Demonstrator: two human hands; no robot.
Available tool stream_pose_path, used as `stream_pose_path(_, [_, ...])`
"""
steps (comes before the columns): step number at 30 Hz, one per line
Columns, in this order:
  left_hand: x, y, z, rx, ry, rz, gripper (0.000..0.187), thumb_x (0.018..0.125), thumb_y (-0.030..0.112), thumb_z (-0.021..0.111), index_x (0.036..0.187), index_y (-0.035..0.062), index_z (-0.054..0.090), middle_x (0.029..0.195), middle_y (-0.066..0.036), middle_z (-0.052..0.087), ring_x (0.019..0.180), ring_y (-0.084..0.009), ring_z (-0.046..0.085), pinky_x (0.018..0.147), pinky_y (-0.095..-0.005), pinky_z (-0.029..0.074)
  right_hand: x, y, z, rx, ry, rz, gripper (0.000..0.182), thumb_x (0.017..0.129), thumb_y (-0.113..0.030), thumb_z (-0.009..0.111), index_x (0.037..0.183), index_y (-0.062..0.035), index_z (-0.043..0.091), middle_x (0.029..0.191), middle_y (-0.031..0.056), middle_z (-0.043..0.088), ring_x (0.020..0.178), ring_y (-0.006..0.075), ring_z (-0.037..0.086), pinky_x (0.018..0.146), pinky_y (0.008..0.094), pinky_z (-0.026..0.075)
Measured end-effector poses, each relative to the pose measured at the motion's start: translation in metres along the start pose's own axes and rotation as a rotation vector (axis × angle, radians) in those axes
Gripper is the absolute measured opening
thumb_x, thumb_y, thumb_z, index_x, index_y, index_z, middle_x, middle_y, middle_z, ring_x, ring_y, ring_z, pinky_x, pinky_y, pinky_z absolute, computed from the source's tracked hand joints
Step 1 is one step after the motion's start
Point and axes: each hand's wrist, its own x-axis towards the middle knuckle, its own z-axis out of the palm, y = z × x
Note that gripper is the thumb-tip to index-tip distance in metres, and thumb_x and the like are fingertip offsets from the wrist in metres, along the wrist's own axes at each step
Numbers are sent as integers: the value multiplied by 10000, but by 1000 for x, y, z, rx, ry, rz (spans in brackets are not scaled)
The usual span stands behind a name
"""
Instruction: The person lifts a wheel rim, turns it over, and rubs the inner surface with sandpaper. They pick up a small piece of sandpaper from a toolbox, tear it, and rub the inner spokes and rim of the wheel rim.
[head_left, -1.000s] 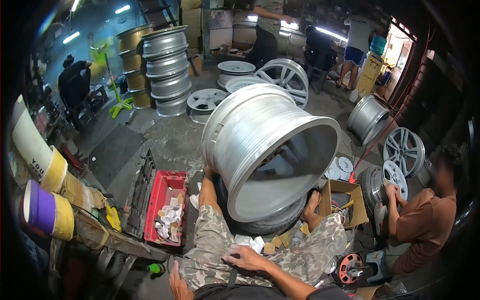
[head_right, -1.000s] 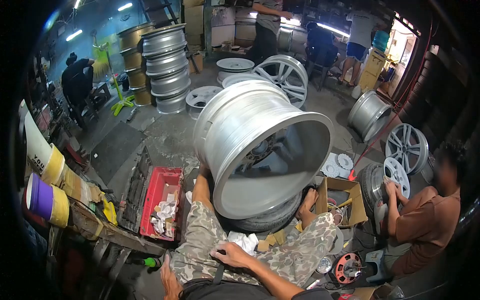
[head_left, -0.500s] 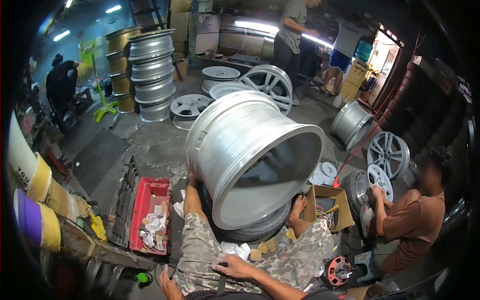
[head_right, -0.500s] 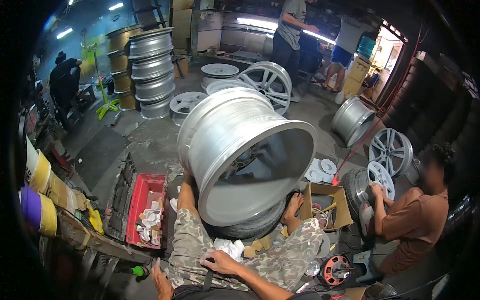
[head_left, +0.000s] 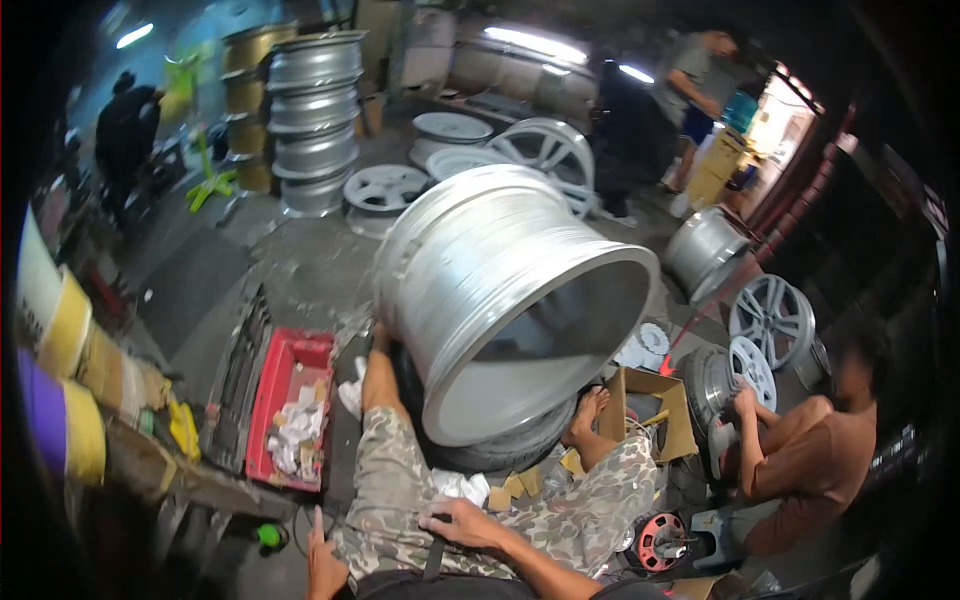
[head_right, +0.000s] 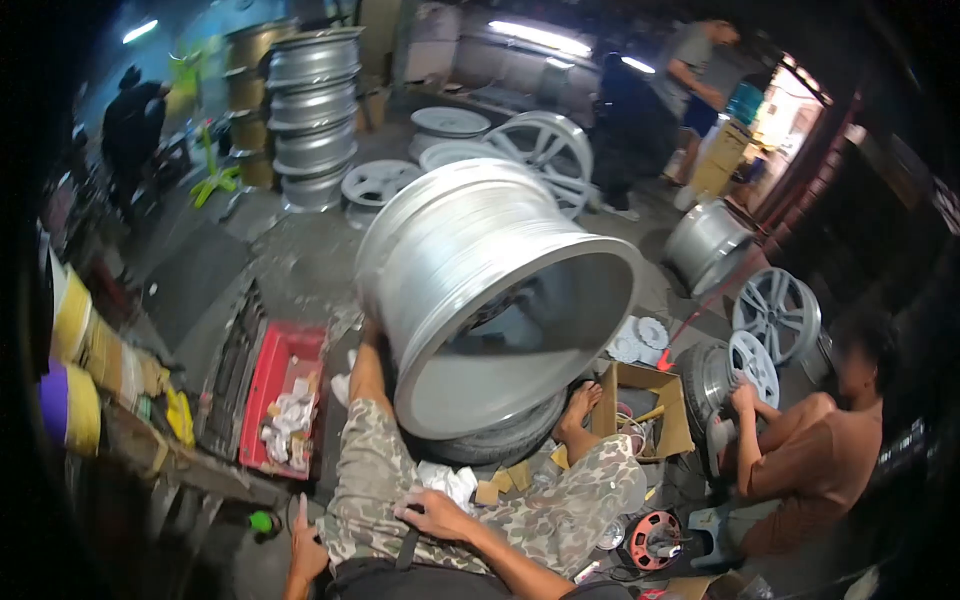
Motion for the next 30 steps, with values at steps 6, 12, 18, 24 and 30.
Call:
stream_pose_path(6, [16, 8, 7, 159, 105, 53, 164, 678, -123, 547, 781, -156, 670, 1511, -208, 456, 1250, -432, 495, 1040, -463, 418, 0, -21, -6, -54, -49, 113, 239, 962, -253, 665, 1078, -53, 727, 1007, 164, 663, 904, 312, 645, 776, 383, 525])
stream_pose_path(12, [14, 24, 5, 98, 307, 110, 161, 680, -77, 562, 793, -127, 667, 1336, -177, 616, 1155, -390, 566, 992, -447, 448, -1, -27, -9, -55, -24, 142, 241, 949, -241, 692, 1050, -25, 730, 908, 127, 644, 844, 238, 612, 783, 336, 486])
stream_pose_path(18, [11, 23, 8, -85, 269, 24, 192, 745, -8, 596, 888, -60, 712, 1319, -202, 612, 1164, -398, 576, 988, -442, 464, 1, -27, -6, -73, -9, 101, 248, 935, -233, 708, 1036, -8, 729, 906, 123, 668, 834, 198, 621, 779, 324, 491])
stream_pose_path(24, [-5, 23, -25, 17, 147, 40, 132, 778, 14, 647, 878, -58, 694, 1381, -162, 558, 1180, -369, 536, 1004, -428, 445, 6, -34, -4, -22, 3, 122, 179, 911, -167, 696, 989, -9, 731, 954, 164, 679, 893, 263, 643, 824, 362, 484])
stream_pose_path(30, [-23, 29, -38, -7, 147, 15, 160, 693, 35, 712, 832, -40, 685, 1364, -163, 579, 1190, -363, 551, 1012, -420, 444, 44, -78, 19, -119, -47, -83, 244, 886, -211, 723, 996, 7, 719, 928, 214, 639, 891, 393, 615, 852, 432, 486])
